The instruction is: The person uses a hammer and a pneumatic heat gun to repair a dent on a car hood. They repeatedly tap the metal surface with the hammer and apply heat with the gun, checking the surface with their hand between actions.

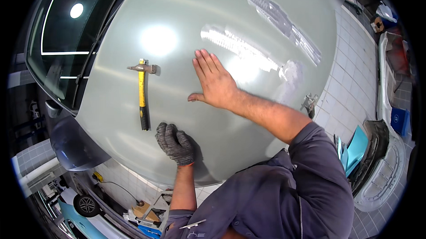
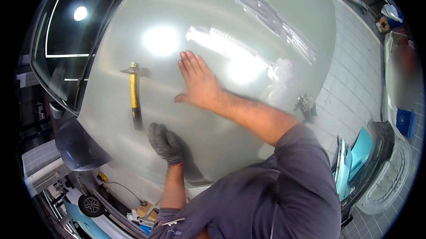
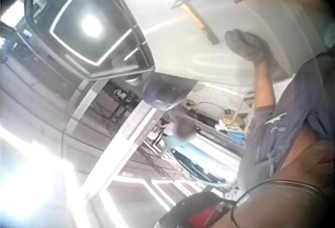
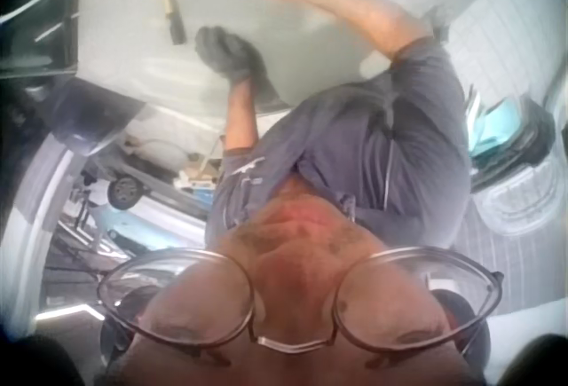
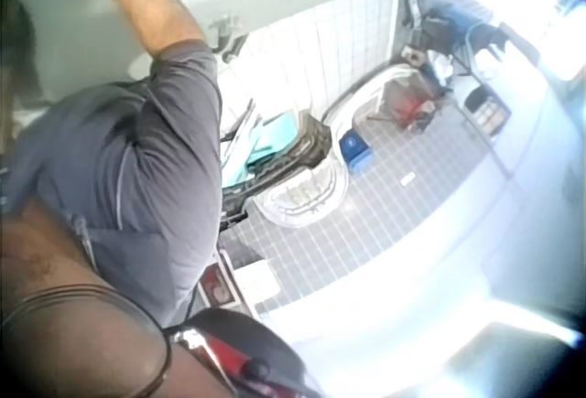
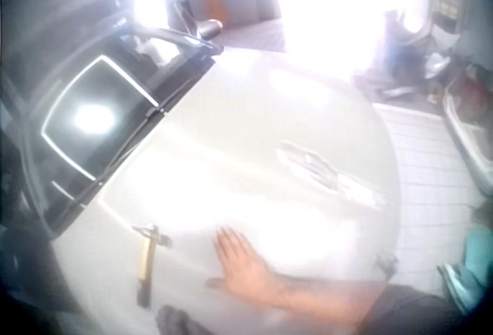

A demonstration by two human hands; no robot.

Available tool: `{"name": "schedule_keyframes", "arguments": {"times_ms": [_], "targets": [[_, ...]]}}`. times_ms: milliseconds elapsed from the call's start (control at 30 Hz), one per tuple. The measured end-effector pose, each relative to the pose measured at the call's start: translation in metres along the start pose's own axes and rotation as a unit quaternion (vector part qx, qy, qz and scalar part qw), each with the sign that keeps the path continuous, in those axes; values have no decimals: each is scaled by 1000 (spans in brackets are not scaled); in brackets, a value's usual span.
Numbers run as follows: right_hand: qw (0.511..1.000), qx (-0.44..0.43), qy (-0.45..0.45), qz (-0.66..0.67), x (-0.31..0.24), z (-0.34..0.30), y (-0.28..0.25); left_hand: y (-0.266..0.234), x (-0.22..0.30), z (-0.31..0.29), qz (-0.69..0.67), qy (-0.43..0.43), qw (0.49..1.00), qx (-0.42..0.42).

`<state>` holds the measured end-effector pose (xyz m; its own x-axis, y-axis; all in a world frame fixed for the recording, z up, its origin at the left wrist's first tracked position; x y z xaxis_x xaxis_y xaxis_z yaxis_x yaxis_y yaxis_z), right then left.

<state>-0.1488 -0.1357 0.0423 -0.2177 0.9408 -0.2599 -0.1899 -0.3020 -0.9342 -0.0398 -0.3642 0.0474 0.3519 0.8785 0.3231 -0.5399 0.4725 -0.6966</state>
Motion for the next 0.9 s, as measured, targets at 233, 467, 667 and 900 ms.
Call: {"name": "schedule_keyframes", "arguments": {"times_ms": [233, 467, 667, 900], "targets": [[995, 85, -42, 25, 37, 47, 3, 6, 3, 5, -7, 6, 1000, -8], [999, 15, 13, 25, 65, -80, -27, 7, -2, -2, -23, -14, 1000, -12], [982, 99, 158, -3, 84, -82, -34, 10, 0, -7, -45, -67, 997, -8], [968, 114, 221, -24, 83, -97, -23, 10, -2, -6, 5, -14, 1000, -21]]}}
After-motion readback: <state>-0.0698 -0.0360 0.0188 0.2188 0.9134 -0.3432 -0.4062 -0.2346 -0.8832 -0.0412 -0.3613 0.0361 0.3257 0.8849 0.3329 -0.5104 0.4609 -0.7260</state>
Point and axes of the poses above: each hand's wrist, its own z-axis towards the middle knuckle, its own y-axis out of the palm, x = y × z, the point moved 5 cm from there along z, towards the middle knuckle, and after that the axes turned 11 degrees about x, right-handed, at the moved point
